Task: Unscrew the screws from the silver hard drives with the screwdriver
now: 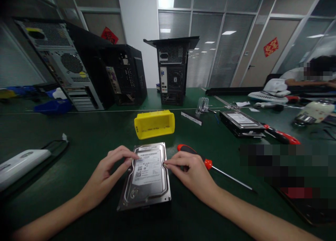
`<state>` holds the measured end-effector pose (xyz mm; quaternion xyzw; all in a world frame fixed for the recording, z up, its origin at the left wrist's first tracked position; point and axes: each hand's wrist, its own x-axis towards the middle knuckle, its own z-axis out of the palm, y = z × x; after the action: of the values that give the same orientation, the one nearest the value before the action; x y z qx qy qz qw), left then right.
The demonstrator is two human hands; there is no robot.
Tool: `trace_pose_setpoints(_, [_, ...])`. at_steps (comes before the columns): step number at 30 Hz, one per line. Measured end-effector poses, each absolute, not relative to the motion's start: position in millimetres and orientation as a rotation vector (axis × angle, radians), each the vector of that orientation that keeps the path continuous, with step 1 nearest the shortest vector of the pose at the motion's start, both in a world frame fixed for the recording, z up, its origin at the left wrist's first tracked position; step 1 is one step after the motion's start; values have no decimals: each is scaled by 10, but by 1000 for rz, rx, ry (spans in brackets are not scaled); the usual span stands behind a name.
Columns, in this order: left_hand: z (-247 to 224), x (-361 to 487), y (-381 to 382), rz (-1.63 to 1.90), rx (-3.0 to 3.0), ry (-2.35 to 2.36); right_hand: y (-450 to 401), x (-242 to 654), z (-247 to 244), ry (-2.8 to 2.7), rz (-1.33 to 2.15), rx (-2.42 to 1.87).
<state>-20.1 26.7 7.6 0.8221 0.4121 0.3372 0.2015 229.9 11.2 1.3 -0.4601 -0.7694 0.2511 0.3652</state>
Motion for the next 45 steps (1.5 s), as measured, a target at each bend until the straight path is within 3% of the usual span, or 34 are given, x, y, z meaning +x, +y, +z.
trace_pose_setpoints(17, [99, -187, 241, 957, 2281, 1172, 99, 2307, 41, -1996, 655, -1222])
trace_pose_setpoints(38, [114, -204, 244, 897, 2304, 1183, 75, 2398, -23, -2382, 30, -950])
trace_pose_setpoints(45, [106, -204, 248, 900, 2315, 1172, 86, 2401, -15, -2403, 27, -960])
